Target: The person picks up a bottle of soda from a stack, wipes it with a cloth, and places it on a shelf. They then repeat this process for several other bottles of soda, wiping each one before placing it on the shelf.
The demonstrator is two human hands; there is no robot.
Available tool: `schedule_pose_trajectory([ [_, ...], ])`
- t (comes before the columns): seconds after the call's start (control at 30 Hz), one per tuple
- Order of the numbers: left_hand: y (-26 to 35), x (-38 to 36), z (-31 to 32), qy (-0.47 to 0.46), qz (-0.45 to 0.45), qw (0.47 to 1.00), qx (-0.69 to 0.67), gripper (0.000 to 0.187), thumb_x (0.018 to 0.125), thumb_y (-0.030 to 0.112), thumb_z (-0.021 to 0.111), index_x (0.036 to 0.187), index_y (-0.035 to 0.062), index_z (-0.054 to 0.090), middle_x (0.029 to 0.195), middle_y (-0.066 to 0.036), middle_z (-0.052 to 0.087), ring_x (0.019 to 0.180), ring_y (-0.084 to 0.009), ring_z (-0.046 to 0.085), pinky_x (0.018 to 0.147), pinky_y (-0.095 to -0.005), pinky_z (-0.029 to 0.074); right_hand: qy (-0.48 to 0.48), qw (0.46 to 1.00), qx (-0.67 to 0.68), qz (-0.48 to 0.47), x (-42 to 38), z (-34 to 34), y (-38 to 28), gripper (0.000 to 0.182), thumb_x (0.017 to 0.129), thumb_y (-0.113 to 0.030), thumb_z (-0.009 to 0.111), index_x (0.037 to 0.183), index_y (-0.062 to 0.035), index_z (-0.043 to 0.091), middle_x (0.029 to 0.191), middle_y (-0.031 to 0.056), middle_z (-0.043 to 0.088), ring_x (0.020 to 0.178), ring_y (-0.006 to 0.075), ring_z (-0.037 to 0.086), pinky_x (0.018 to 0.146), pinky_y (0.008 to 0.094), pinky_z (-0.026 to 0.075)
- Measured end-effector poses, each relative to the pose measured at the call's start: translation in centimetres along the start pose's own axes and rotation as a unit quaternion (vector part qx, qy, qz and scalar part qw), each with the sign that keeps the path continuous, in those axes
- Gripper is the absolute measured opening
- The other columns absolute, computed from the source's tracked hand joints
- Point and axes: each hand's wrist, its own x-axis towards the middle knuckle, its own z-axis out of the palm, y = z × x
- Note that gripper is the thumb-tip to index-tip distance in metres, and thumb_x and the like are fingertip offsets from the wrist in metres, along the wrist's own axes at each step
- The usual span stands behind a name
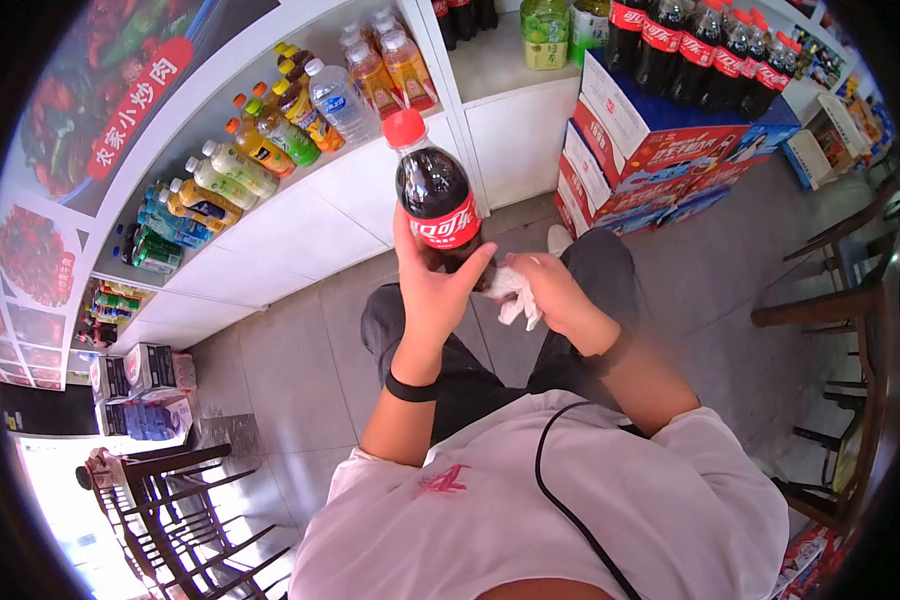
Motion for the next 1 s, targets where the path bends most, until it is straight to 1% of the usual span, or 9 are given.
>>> schedule_pose_trajectory([
  [0.07,-0.2,0.4,-0.3,0.013,0.004,0.999,0.037,0.098,0.076,-0.002,0.079,0.151,0.0042,0.017,0.119,-0.013,0.061,0.100,-0.0198,0.066,0.082,-0.0322,0.056,0.017,0.985,-0.091,-0.148,-0.6,0.6,-1.5,0.038,0.094,-0.011,0.060,0.127,0.0072,0.056,0.095,0.0101,0.068,0.086,0.0145,0.065,0.073,0.0269,0.052],
  [0.23,-2.0,0.9,-0.1,0.030,-0.010,0.997,0.074,0.096,0.073,0.009,0.085,0.149,0.0026,0.027,0.116,-0.015,0.066,0.099,-0.0204,0.068,0.085,-0.0324,0.055,0.035,0.902,-0.276,-0.329,-0.8,2.8,-5.6,0.053,0.086,-0.020,0.073,0.129,0.0046,0.054,0.101,0.0130,0.063,0.094,0.0218,0.063,0.083,0.0322,0.050],
  [0.37,-2.6,1.8,1.3,0.062,0.043,0.965,0.250,0.087,0.073,0.014,0.083,0.146,0.0030,0.036,0.117,-0.019,0.066,0.103,-0.0344,0.068,0.085,-0.0373,0.054,0.116,0.815,-0.362,-0.437,1.1,4.5,-5.9,0.067,0.077,-0.030,0.082,0.128,0.0015,0.052,0.106,0.0173,0.058,0.099,0.0319,0.060,0.088,0.0398,0.048],
  [0.47,-4.3,3.3,1.8,0.044,0.132,0.937,0.320,0.083,0.074,0.009,0.079,0.145,0.0022,0.037,0.122,-0.021,0.062,0.108,-0.0363,0.064,0.090,-0.0395,0.052,0.130,0.831,-0.359,-0.405,2.5,4.0,-6.5,0.064,0.075,-0.030,0.084,0.121,0.0005,0.052,0.108,0.0149,0.060,0.100,0.0301,0.061,0.089,0.0393,0.048],
  [0.6,-4.0,5.0,1.3,-0.056,0.133,0.966,0.213,0.081,0.076,0.006,0.075,0.146,0.0001,0.036,0.131,-0.024,0.055,0.119,-0.0375,0.057,0.098,-0.0415,0.047,0.144,0.817,-0.365,-0.423,4.3,2.6,-8.8,0.051,0.073,-0.029,0.084,0.108,-0.0009,0.060,0.096,0.0142,0.059,0.089,0.0305,0.061,0.081,0.0398,0.048],
  [0.73,-6.9,5.3,-3.2,-0.164,0.028,0.963,0.213,0.076,0.082,0.009,0.076,0.146,-0.0009,0.037,0.140,-0.020,0.052,0.130,-0.0307,0.052,0.107,-0.0409,0.041,0.206,0.785,-0.363,-0.458,11.0,-1.2,-12.8,0.041,0.072,-0.027,0.082,0.100,-0.0030,0.067,0.092,0.0153,0.059,0.086,0.0315,0.060,0.078,0.0405,0.048],
  [0.8,-9.7,4.8,-6.7,-0.245,0.011,0.916,0.317,0.068,0.081,0.020,0.076,0.139,-0.0015,0.046,0.134,-0.024,0.055,0.124,-0.0382,0.054,0.100,-0.0416,0.045,0.229,0.767,-0.352,-0.485,14.8,-2.9,-14.8,0.042,0.071,-0.029,0.083,0.101,-0.0035,0.067,0.094,0.0159,0.061,0.088,0.0314,0.060,0.080,0.0406,0.048],
  [0.87,-11.8,3.8,-9.6,-0.315,-0.076,0.863,0.388,0.060,0.084,0.031,0.073,0.133,0.0033,0.054,0.131,-0.020,0.058,0.125,-0.0382,0.053,0.103,-0.0512,0.041,0.198,0.813,-0.304,-0.455,19.9,-5.2,-16.1,0.045,0.070,-0.030,0.084,0.103,-0.0046,0.067,0.098,0.0168,0.062,0.092,0.0314,0.061,0.084,0.0406,0.048],
  [1.0,-12.4,2.7,-12.4,-0.378,-0.146,0.791,0.459,0.052,0.088,0.040,0.066,0.130,0.0100,0.058,0.122,-0.015,0.063,0.128,-0.0364,0.050,0.105,-0.0676,0.028,0.247,0.765,-0.347,-0.482,27.6,-7.0,-18.5,0.043,0.069,-0.033,0.085,0.098,-0.0046,0.069,0.094,0.0156,0.066,0.089,0.0304,0.061,0.084,0.0411,0.049],
])
